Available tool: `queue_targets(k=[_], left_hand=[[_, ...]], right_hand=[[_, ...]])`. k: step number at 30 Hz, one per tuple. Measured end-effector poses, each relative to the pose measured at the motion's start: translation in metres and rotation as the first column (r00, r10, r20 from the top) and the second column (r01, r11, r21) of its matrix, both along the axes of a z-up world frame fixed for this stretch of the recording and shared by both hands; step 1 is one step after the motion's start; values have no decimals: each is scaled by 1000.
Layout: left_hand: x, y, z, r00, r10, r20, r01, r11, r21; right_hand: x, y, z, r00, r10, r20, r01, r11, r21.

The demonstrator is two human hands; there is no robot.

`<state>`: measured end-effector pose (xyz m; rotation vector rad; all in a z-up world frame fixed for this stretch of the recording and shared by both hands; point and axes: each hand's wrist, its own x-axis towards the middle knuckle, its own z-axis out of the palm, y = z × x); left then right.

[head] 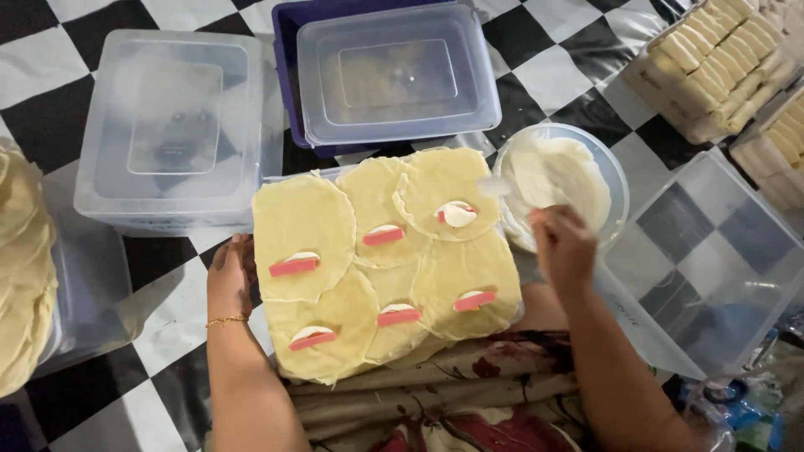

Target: Assembling spring rolls by applying paste to wrappers and rolling them up manually.

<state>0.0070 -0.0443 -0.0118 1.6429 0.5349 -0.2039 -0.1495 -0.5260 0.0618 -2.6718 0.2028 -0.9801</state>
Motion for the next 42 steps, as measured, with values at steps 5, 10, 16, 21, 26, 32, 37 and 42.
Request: queue_targets(k=[5,10,16,21,26,32,37,42], left_hand=[[3,6,-13,1000,-6,25,6,1000,1],[3,1,2,996,-78,-36,82,989,122],[3,2,2,996,-84,-4,84,988,128],[-4,-6,16,998,-58,20,56,996,66],[-3,-1,3,999,-23,49,23,1000,6],[-9,-5,11,998,-13,56,14,999,-29],[-6,2,-11,998,18,62,-16,999,-37],[-9,4,-23,999,8,49,-8,1000,4]], right_hand=[[-5,-60,-10,920,-240,-308,236,970,-50],[13,-83,-43,494,-368,-788,378,907,-186],[-6,-46,26,591,-204,-780,197,975,-105],[-32,-54,24,652,-131,-747,364,918,157],[-47,-86,-30,717,-151,-681,425,869,255],[-38,-78,-38,750,-175,-638,407,882,236],[-41,-80,-35,736,-116,-667,417,854,312],[-61,-43,17,736,-95,-670,449,809,379]])
